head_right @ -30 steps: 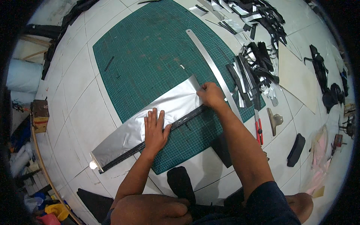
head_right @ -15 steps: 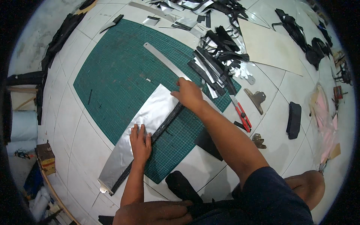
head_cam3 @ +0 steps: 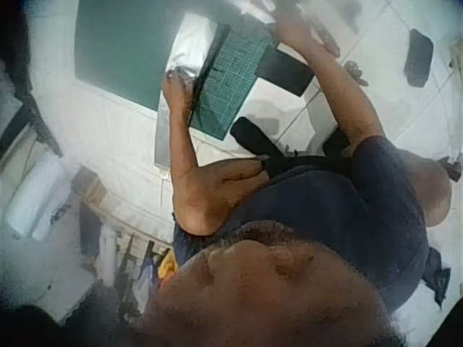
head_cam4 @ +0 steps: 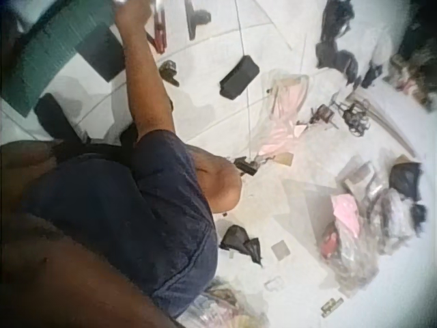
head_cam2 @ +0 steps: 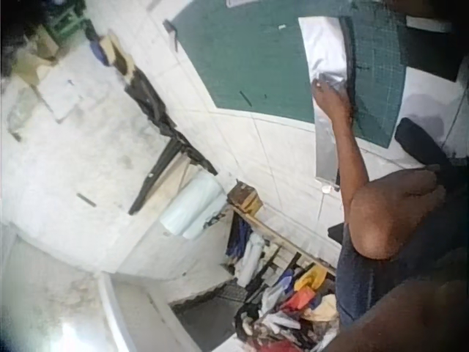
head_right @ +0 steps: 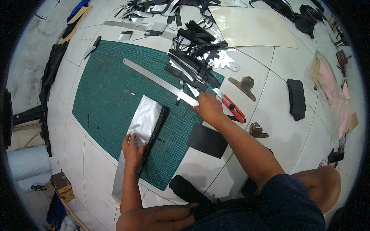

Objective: Cutting rectangular pieces of black and silver synthetic fabric using a utility knife and metal ruler on a cutting mat.

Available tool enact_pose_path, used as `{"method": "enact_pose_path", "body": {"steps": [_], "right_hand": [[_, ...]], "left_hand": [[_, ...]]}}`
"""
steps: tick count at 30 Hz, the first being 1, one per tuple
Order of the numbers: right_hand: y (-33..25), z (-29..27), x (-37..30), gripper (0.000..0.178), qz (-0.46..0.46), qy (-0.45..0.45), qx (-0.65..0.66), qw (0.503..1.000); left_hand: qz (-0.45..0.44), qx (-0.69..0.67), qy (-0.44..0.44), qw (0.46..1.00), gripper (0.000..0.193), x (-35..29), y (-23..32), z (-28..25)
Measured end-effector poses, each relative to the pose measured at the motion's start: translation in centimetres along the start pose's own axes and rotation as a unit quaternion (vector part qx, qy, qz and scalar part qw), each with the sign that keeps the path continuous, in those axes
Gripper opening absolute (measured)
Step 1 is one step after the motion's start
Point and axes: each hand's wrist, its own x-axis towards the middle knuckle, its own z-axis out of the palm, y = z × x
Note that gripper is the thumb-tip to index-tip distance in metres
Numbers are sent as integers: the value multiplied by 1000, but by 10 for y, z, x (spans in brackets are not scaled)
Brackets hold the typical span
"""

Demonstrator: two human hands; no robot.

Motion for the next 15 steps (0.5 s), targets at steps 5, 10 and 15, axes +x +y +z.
{"method": "enact_pose_path", "body": {"steps": [5,10,15], "right_hand": [[12,8,5,32,-6,11,53,999],[-23,-9,-21,28,-98,59,112,987],[-68,39,-86,35,-56,-81,258,961]], "left_hand": [[20,-57,-3,998,69,2,-14,7],[20,-107,10,994,70,0,-8,7],[27,-132,86,987,55,-8,-24,9]]}}
